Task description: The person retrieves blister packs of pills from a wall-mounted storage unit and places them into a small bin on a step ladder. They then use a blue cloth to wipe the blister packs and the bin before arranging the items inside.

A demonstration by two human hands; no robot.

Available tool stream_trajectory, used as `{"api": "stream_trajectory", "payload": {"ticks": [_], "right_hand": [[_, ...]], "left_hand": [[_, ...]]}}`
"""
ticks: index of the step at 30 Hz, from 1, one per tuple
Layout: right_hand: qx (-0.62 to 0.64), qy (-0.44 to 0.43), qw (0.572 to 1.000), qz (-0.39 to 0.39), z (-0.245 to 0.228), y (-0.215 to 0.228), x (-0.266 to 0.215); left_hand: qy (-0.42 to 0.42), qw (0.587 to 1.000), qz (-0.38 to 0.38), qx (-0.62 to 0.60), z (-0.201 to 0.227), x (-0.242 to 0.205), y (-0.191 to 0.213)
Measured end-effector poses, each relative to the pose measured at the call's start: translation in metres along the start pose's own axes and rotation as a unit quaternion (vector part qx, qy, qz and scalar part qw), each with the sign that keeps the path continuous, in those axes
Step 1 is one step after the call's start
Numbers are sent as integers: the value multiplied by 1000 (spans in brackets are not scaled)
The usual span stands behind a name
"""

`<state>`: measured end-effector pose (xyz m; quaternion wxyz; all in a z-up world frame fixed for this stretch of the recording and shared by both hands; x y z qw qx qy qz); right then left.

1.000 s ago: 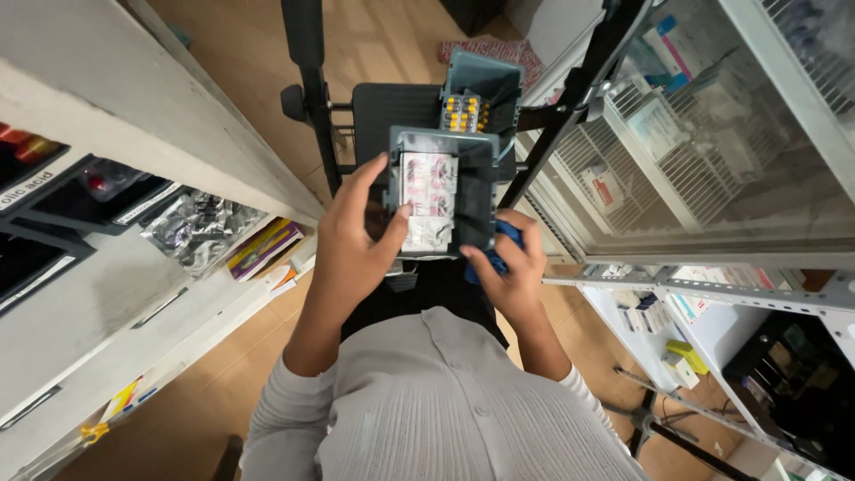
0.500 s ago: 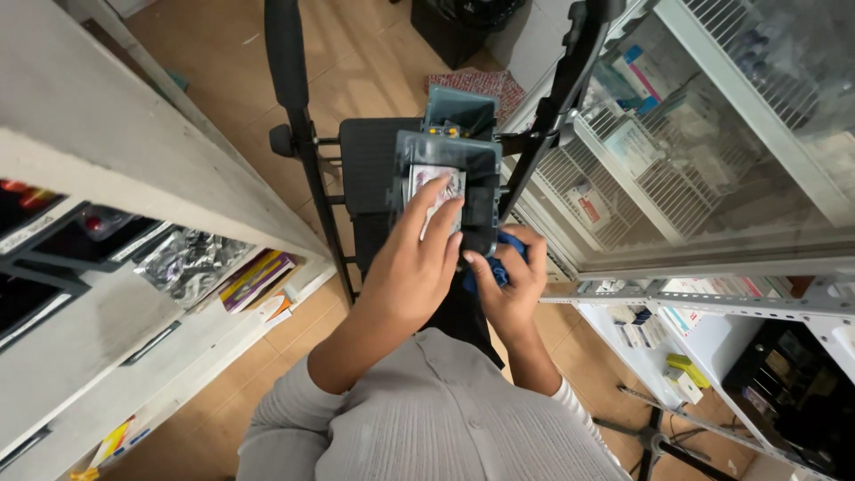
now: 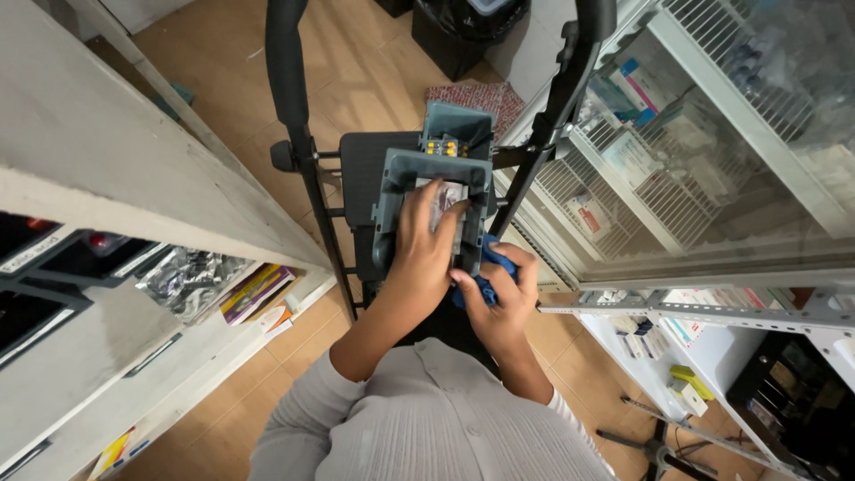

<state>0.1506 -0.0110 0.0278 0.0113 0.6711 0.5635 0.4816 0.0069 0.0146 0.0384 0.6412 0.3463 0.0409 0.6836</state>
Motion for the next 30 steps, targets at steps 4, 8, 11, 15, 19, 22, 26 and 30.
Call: {"api": "stream_trajectory", "payload": {"ticks": [4,8,11,15,19,22,26,30], "right_hand": [[-4,-2,1000,5,4,0,2],[-14,-11,1000,23,6,-2,-3],[-8,-11,999,37,7,-7,-6],[-3,8,999,49,6,-11,-9],[-7,18,999,46,4,-14,-8],[-8,21,999,43,4,-16,-8],[0,22,999,42,1,-17,-6],[-1,32,999,37,-5,-16,-4]], "left_hand": [[1,998,30,-61,2,2,6],[37,993,20,-106,-12,1,-2],[62,993,5,-99,-30,-3,-14],[89,994,-9,-61,-51,-9,-30],[88,994,-6,-57,-55,-10,-30],[67,995,8,-76,-54,-10,-25],[74,992,-3,-97,-56,-8,-21],[83,993,-8,-87,-58,-6,-20]]}}
Point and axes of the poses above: each hand's wrist, its own x-axis towards the middle knuckle, its own y-axis out of the back of the hand, z = x × y, the point moved 8 cm from there along x, towards the middle knuckle, and after that the axes turned 6 degrees about -x, right-handed, at the moved point
